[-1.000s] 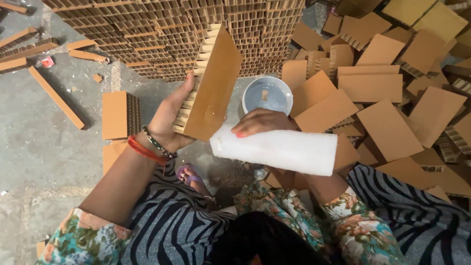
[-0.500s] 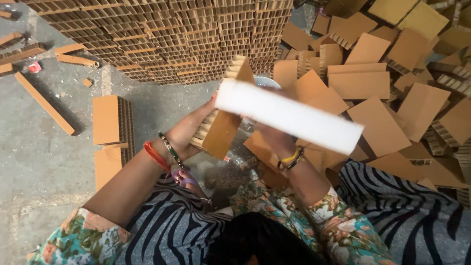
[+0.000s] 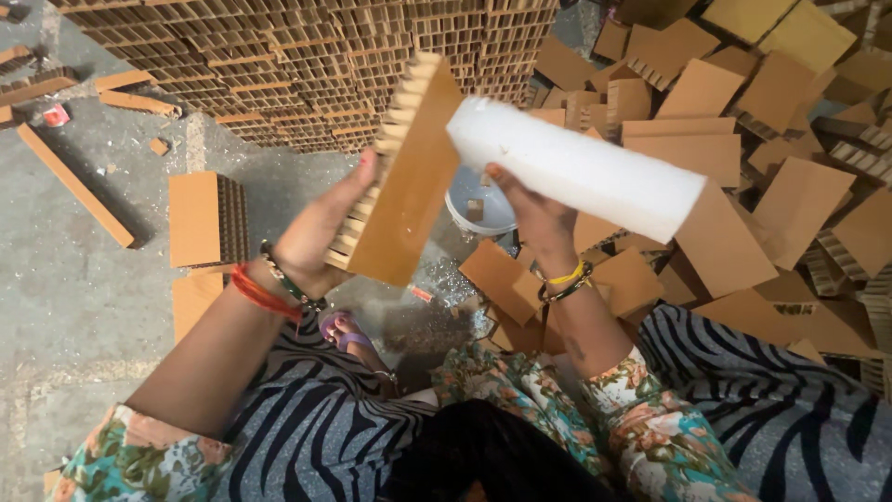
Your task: The person applies glue from a bucket to the edges of honeycomb cardboard pieces using a white foam applicator and then presses the pieces together to assemble structural packaging components.
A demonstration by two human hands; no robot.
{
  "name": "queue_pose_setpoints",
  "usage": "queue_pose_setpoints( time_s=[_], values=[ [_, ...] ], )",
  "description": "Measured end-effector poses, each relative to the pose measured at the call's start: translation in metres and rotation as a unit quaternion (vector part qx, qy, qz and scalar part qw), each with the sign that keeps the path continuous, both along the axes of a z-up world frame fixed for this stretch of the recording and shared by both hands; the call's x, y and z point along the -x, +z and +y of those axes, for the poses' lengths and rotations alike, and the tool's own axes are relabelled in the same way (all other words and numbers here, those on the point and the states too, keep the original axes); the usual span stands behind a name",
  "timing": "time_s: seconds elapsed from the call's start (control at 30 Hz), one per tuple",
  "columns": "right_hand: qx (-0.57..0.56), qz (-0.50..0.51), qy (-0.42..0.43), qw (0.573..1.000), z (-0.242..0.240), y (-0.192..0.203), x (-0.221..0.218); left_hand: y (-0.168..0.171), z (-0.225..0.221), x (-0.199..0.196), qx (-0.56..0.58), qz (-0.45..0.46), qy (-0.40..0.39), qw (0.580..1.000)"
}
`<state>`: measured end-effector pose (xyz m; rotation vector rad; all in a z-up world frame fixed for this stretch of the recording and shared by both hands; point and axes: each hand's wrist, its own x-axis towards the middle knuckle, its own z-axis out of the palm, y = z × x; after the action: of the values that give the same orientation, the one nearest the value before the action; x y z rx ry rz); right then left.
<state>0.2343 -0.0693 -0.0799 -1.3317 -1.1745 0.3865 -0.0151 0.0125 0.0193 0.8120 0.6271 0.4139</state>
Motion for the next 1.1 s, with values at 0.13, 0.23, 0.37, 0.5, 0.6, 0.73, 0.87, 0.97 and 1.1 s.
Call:
queue_pose_setpoints(
  time_s=[0.13, 0.23, 0.37, 0.5, 0.6, 0.73, 0.87, 0.97, 1.1],
  values=[
    [-0.020, -0.053, 0.077, 0.995, -0.013, 0.005, 0.035, 0.006, 0.013, 0.012, 0.010, -0.079, 0.050, 0.996],
    [-0.021, -0.028, 0.160, 0.986, -0.024, 0.017, 0.057, 0.010, 0.023, 0.020, -0.006, -0.085, 0.103, 0.991],
    [0.017, 0.547, 0.402, 0.734, -0.017, 0.016, 0.074, 0.017, 0.029, 0.024, 0.008, -0.095, 0.126, 0.988],
    [-0.051, -0.049, 0.115, 0.991, -0.017, 0.001, 0.044, 0.007, 0.022, 0.015, -0.021, -0.056, 0.039, 0.997],
    [0.013, -0.034, -0.008, 0.999, -0.007, -0.004, 0.020, -0.010, 0.014, 0.009, 0.035, -0.030, -0.051, 0.998],
    [0.015, 0.185, -0.036, 0.982, -0.004, -0.006, 0.022, -0.026, 0.009, 0.002, 0.066, 0.001, -0.042, 0.997],
    [0.107, 0.128, 0.041, 0.985, -0.011, -0.011, 0.026, -0.029, 0.008, -0.002, 0.068, -0.002, -0.030, 0.997],
    [-0.031, -0.097, 0.159, 0.982, -0.008, -0.013, 0.026, -0.020, 0.012, 0.000, 0.063, 0.052, 0.002, 0.997],
    [0.023, 0.191, 0.462, 0.866, -0.001, -0.024, 0.013, -0.014, 0.022, 0.009, 0.007, 0.020, 0.043, 0.999]
  ],
)
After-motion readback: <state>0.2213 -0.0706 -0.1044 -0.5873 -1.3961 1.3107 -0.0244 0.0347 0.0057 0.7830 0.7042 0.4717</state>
